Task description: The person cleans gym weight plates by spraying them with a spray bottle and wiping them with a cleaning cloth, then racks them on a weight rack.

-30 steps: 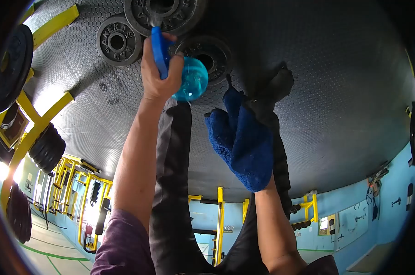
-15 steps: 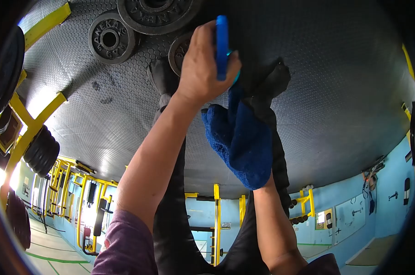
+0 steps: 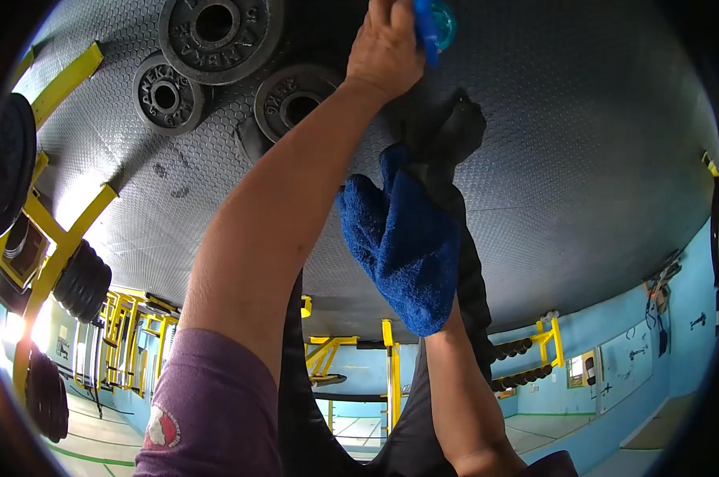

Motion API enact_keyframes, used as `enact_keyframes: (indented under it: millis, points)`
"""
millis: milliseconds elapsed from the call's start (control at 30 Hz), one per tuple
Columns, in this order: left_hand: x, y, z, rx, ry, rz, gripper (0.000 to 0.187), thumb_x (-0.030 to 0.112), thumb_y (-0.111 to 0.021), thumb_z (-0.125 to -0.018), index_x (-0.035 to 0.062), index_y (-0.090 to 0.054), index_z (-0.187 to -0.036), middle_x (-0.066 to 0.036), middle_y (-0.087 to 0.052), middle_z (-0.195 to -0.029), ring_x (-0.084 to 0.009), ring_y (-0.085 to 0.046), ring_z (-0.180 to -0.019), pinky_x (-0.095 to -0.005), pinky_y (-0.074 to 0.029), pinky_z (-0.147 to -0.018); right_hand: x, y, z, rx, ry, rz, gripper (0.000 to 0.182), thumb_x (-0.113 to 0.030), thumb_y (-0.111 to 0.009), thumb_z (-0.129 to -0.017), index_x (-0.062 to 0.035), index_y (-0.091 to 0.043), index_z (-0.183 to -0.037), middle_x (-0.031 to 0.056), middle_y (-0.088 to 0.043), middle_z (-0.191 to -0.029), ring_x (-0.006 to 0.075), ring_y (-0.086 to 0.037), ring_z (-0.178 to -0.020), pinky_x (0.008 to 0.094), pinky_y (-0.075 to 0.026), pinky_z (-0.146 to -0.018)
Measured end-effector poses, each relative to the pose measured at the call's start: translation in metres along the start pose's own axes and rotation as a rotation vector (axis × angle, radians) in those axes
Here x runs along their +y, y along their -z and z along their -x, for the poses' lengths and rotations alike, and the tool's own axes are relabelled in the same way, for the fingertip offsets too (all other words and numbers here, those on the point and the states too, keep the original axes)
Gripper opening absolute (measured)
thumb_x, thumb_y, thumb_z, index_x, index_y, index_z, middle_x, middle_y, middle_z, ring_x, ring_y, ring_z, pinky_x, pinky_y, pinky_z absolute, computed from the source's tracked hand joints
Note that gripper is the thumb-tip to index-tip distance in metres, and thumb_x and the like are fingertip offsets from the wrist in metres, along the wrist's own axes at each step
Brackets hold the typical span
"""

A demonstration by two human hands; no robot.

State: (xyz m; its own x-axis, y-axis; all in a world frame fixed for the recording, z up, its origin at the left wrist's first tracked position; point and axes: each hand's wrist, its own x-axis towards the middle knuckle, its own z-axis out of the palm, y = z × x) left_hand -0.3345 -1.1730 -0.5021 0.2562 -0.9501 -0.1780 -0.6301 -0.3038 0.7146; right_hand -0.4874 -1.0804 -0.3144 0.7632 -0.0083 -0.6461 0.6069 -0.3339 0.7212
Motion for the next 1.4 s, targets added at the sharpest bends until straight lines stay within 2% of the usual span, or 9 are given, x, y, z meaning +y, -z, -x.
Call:
enact_keyframes:
  millis: [300,467,533,867,933,1067,1133,1300,1400]
  points:
    - [0.02,0.051,0.015,-0.149,0.144,0.027,0.076,0.003,-0.064,-0.08,0.0069,-0.026,-0.146,-0.025,-0.041,-0.132,-0.0452,-0.045,-0.124,-0.048,-0.041,-0.106,0.02,-0.019,0.005,-0.081,-0.058,0.077,0.066,-0.03,-0.058,-0.099,-0.0053,-0.028,-0.152,0.0157,-0.031,-0.157,0.0303,-0.03,-0.145,0.0435,-0.025,-0.121]
    - [0.008,0.1,0.021,-0.256,0.347,0.283,0.074,0.012,-0.068,-0.084,0.0101,-0.028,-0.146,-0.021,-0.034,-0.144,-0.0411,-0.041,-0.131,-0.0463,-0.039,-0.108,0.058,-0.054,-0.019,-0.452,0.383,1.266,0.064,-0.023,-0.057,-0.098,-0.0038,-0.026,-0.152,0.016,-0.035,-0.154,0.0331,-0.035,-0.142,0.0466,-0.034,-0.116]
    - [0.005,0.107,0.027,-0.058,0.281,0.224,0.053,0.024,-0.071,-0.083,-0.0004,-0.054,-0.126,-0.01,-0.065,-0.11,-0.0231,-0.064,-0.094,-0.0377,-0.052,-0.081,0.057,-0.071,-0.026,-0.449,0.55,1.575,0.064,-0.022,-0.058,-0.097,-0.0045,-0.028,-0.151,0.0161,-0.038,-0.152,0.0338,-0.04,-0.139,0.0473,-0.037,-0.113]
    - [0.014,0.188,0.062,0.28,0.704,1.047,0.047,0.036,-0.051,-0.101,0.0036,-0.056,-0.134,-0.011,-0.065,-0.124,-0.0233,-0.059,-0.116,-0.0292,-0.041,-0.102,0.081,-0.012,-0.146,-0.495,1.175,2.953,0.056,-0.017,-0.061,-0.088,0.0011,-0.044,-0.138,0.019,-0.05,-0.14,0.0363,-0.045,-0.132,0.0461,-0.033,-0.111]
    - [-0.004,0.218,0.063,0.321,0.78,0.651,0.043,0.027,-0.042,-0.105,0.0015,-0.052,-0.138,-0.015,-0.058,-0.134,-0.026,-0.055,-0.124,-0.0317,-0.039,-0.107,0.078,0.016,-0.205,-0.622,1.157,2.899,0.058,-0.019,-0.058,-0.088,0.005,-0.041,-0.138,0.024,-0.046,-0.141,0.0401,-0.04,-0.135,0.0483,-0.029,-0.113]
    - [-0.139,0.225,0.083,0.425,0.134,-0.497,0.041,0.028,-0.056,-0.098,0.0,-0.061,-0.127,-0.02,-0.066,-0.105,-0.0256,-0.062,-0.099,-0.0332,-0.047,-0.091,0.067,0.035,-0.307,0.335,1.922,3.204,0.07,-0.029,-0.05,-0.09,0.0134,-0.031,-0.142,0.0383,-0.03,-0.145,0.0506,-0.019,-0.142,0.0583,-0.016,-0.116]
    - [-0.131,0.247,0.059,0.23,1.172,0.811,0.064,0.053,-0.051,-0.097,0.0073,-0.049,-0.143,-0.018,-0.042,-0.149,-0.0252,-0.042,-0.136,-0.0288,-0.035,-0.108,0.075,0.025,-0.341,0.42,2.582,2.889,0.068,-0.03,-0.051,-0.089,0.0111,-0.035,-0.141,0.0376,-0.028,-0.147,0.0513,-0.016,-0.143,0.063,-0.014,-0.114]
    - [-0.156,0.229,0.071,0.281,0.986,0.853,0.076,0.062,-0.044,-0.096,0.0072,-0.04,-0.149,-0.011,-0.046,-0.147,-0.02,-0.043,-0.135,-0.0307,-0.036,-0.104,0.117,-0.014,-0.38,0.245,2.901,2.768,0.071,-0.032,-0.063,-0.085,-0.004,-0.041,-0.146,0.0202,-0.041,-0.15,0.0441,-0.026,-0.143,0.0655,-0.015,-0.114]
    - [-0.166,0.237,0.071,0.34,1.033,1.232,0.073,0.061,-0.04,-0.097,0.0073,-0.043,-0.147,-0.011,-0.05,-0.142,-0.022,-0.046,-0.131,-0.033,-0.036,-0.105,0.111,-0.015,-0.38,-0.582,2.287,3.619,0.089,-0.036,-0.065,-0.086,-0.0083,-0.019,-0.156,0.0161,-0.028,-0.158,0.0425,-0.011,-0.149,0.0702,-0.008,-0.112]
